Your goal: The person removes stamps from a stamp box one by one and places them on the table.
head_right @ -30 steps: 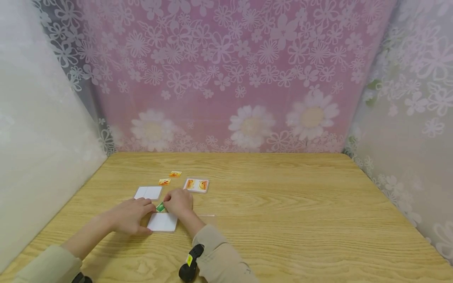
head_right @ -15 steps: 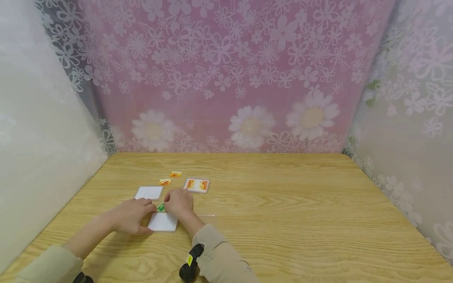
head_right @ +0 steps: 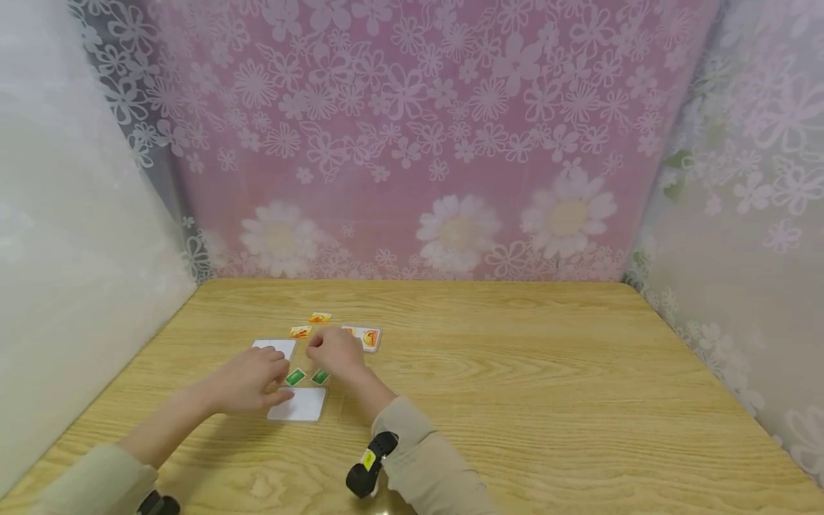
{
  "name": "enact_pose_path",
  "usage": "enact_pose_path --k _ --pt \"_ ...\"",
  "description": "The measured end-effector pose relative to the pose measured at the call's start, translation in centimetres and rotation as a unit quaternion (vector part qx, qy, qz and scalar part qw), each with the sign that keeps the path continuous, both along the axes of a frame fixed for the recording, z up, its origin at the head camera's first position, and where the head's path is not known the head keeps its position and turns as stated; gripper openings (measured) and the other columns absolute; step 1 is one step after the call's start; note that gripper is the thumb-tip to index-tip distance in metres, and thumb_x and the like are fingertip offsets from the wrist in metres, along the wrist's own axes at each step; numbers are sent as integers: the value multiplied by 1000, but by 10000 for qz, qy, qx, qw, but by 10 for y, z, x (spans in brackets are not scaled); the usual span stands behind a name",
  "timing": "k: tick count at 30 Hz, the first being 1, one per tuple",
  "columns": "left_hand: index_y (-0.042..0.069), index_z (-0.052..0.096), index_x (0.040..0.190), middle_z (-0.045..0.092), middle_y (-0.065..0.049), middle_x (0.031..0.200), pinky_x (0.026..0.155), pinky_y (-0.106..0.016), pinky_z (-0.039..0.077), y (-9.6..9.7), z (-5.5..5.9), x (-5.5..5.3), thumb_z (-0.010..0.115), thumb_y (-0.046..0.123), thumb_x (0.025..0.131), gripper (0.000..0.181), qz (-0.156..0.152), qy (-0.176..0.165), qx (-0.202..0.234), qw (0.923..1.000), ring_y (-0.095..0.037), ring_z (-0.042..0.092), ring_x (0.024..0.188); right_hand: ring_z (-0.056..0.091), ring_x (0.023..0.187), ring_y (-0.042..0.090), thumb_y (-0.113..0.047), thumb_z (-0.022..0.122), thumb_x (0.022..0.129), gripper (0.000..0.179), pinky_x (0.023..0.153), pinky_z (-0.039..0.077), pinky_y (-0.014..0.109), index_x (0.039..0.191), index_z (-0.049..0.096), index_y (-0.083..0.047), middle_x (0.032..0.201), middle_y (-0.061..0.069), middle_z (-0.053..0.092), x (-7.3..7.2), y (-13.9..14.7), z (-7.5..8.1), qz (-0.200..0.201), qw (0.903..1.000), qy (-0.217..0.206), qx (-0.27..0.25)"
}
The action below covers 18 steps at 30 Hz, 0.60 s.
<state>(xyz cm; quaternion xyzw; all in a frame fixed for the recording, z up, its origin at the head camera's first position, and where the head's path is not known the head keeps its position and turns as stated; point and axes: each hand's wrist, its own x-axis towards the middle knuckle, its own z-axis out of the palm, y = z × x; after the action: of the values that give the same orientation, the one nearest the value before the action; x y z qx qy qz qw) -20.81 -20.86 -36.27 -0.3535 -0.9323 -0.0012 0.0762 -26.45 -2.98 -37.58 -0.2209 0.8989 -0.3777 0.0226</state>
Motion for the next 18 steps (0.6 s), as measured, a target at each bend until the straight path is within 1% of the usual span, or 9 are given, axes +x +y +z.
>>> enact_pose_path --k 2,5,8,9,12,14,17,18 --pt "18 48 65 37 12 63 54 -23 32 6 2 -1 66 32 83 29 -85 256 46 9996 -6 35 57 55 72 10 -19 61 88 12 64 46 24 89 67 -9 81 -4 62 -1 8 6 121 9999 -14 -70" --pt "19 44 60 35 11 58 50 -22 31 16 4 -3 67 28 82 33 -168 697 94 9974 -6 33 53 54 77 12 -21 59 89 15 67 46 26 94 66 -8 86 -3 61 -2 20 15 200 9998 -44 -88" --pt "19 39 57 32 11 55 49 -22 30 24 6 -4 66 25 81 37 -131 1006 188 9947 -6 30 51 55 80 13 -21 58 90 17 68 46 28 97 65 -8 89 -2 61 -4 31 23 300 9994 -37 -141" --pt "20 38 56 31 11 55 49 -21 29 27 7 -4 66 24 80 38 -119 1063 235 9940 -6 29 51 55 81 13 -22 58 90 17 68 46 28 98 65 -8 90 -2 61 -5 34 25 347 9993 13 -122" --pt "19 36 55 29 11 54 50 -21 26 33 9 -4 65 21 79 38 -67 1238 352 9917 -6 27 51 55 85 16 -22 58 90 16 72 46 31 97 65 -9 92 -1 61 -8 44 29 549 9979 337 11" --pt "18 37 55 30 10 54 49 -20 25 36 10 -3 65 21 79 37 -61 1310 456 9903 -6 27 50 56 89 19 -24 59 90 18 74 46 33 98 66 -10 93 1 61 -7 51 31 637 9955 656 250" --pt "17 39 56 33 10 55 49 -19 26 41 10 -3 67 23 79 36 24 1306 606 9896 -6 29 51 57 94 23 -26 61 89 23 78 46 37 101 66 -7 98 6 62 -4 61 32 727 9888 1137 640" --pt "17 41 57 35 10 56 49 -19 28 43 10 -3 68 24 79 35 44 1300 660 9893 -6 30 51 57 94 24 -27 62 88 25 77 47 37 102 66 -6 99 7 62 -2 65 33 752 9854 1306 798"
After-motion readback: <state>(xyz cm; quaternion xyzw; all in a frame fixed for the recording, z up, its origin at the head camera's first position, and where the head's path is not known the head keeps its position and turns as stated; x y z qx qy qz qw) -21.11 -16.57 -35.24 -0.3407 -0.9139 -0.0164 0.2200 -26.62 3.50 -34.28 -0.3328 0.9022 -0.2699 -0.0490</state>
